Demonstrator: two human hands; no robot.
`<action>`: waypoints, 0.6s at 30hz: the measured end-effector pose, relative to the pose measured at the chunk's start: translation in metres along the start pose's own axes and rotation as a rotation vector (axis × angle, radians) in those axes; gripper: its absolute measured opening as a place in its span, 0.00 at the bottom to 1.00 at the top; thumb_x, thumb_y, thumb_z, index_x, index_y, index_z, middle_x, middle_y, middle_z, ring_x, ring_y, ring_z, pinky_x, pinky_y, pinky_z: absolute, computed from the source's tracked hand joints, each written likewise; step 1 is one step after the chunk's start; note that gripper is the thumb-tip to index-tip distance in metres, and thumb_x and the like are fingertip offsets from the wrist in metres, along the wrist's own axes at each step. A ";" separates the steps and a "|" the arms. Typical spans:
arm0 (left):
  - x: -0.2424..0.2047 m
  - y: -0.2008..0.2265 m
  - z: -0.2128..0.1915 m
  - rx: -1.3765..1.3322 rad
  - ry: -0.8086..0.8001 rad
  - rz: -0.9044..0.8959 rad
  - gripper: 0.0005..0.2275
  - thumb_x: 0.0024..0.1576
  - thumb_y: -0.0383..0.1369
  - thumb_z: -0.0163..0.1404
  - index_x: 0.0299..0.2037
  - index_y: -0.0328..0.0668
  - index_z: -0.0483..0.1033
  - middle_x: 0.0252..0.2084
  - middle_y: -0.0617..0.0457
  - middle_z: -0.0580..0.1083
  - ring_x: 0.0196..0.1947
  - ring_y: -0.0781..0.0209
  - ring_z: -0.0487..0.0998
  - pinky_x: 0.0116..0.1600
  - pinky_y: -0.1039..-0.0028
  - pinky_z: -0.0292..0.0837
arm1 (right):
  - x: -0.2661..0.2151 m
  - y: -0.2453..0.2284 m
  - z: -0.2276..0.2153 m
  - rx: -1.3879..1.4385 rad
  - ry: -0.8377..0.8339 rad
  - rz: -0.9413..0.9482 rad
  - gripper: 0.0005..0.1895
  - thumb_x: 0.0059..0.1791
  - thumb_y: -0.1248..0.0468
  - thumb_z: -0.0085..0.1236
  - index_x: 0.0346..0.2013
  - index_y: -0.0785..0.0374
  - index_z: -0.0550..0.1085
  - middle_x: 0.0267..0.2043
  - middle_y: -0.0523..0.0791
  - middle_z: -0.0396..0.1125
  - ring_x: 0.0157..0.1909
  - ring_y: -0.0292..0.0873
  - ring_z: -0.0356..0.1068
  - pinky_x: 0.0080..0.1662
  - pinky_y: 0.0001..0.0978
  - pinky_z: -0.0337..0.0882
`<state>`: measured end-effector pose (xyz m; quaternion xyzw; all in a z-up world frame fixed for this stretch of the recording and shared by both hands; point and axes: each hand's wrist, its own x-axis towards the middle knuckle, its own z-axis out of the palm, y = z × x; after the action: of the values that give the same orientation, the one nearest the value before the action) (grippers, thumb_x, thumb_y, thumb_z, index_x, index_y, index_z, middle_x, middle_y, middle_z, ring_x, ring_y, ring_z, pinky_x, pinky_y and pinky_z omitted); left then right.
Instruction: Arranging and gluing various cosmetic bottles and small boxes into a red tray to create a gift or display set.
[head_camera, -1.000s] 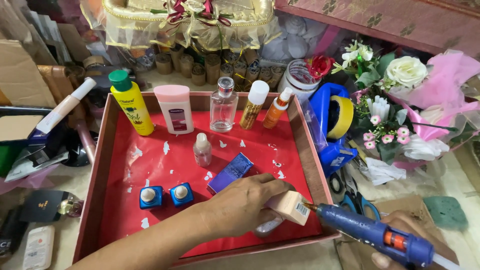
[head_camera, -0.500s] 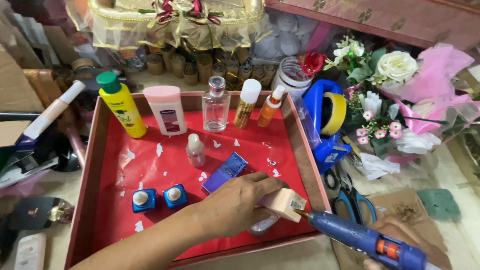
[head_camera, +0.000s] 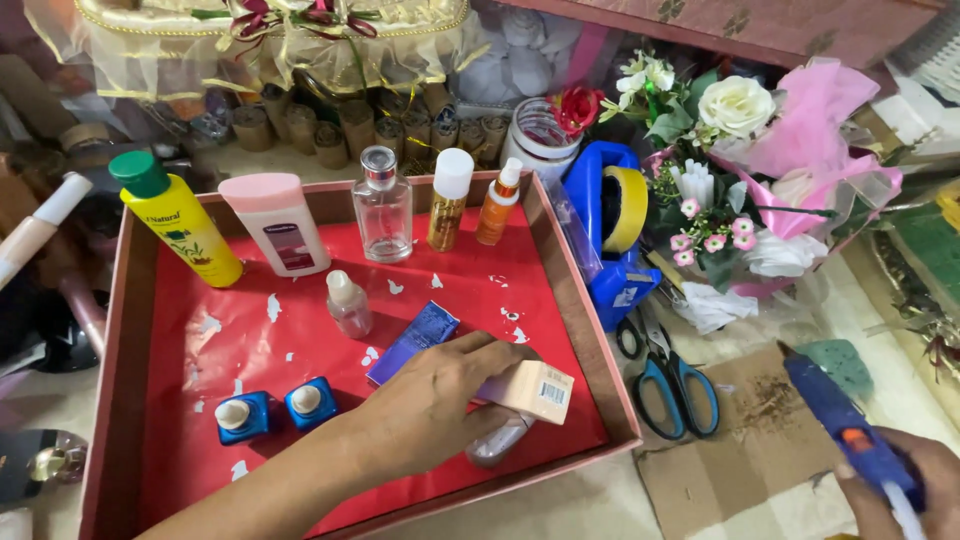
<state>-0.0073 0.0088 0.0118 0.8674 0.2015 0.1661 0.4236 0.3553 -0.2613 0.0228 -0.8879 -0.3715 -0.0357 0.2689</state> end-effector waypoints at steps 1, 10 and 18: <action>-0.001 0.001 -0.001 -0.007 -0.011 -0.024 0.24 0.52 0.26 0.59 0.61 0.44 0.71 0.50 0.49 0.77 0.48 0.51 0.78 0.46 0.62 0.75 | 0.003 0.012 0.006 0.017 0.013 0.021 0.27 0.44 0.78 0.58 0.60 0.74 0.76 0.41 0.60 0.70 0.35 0.55 0.67 0.44 0.40 0.64; -0.004 -0.002 -0.004 -0.016 0.116 0.053 0.24 0.50 0.26 0.59 0.58 0.42 0.70 0.48 0.49 0.78 0.45 0.48 0.81 0.44 0.61 0.75 | 0.097 0.257 0.109 0.126 -0.306 -0.120 0.44 0.29 0.72 0.69 0.62 0.75 0.75 0.63 0.52 0.71 0.60 0.42 0.69 0.63 0.32 0.66; -0.009 0.018 -0.018 -0.069 0.192 -0.046 0.22 0.49 0.33 0.62 0.50 0.45 0.64 0.41 0.51 0.79 0.38 0.47 0.81 0.41 0.63 0.71 | 0.103 0.171 0.116 0.441 0.145 -0.202 0.27 0.55 0.66 0.45 0.70 0.71 0.68 0.70 0.59 0.61 0.72 0.58 0.60 0.69 0.45 0.59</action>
<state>-0.0194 0.0062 0.0358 0.8274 0.2553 0.2457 0.4358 0.5298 -0.2359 -0.1257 -0.7613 -0.4370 -0.0443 0.4770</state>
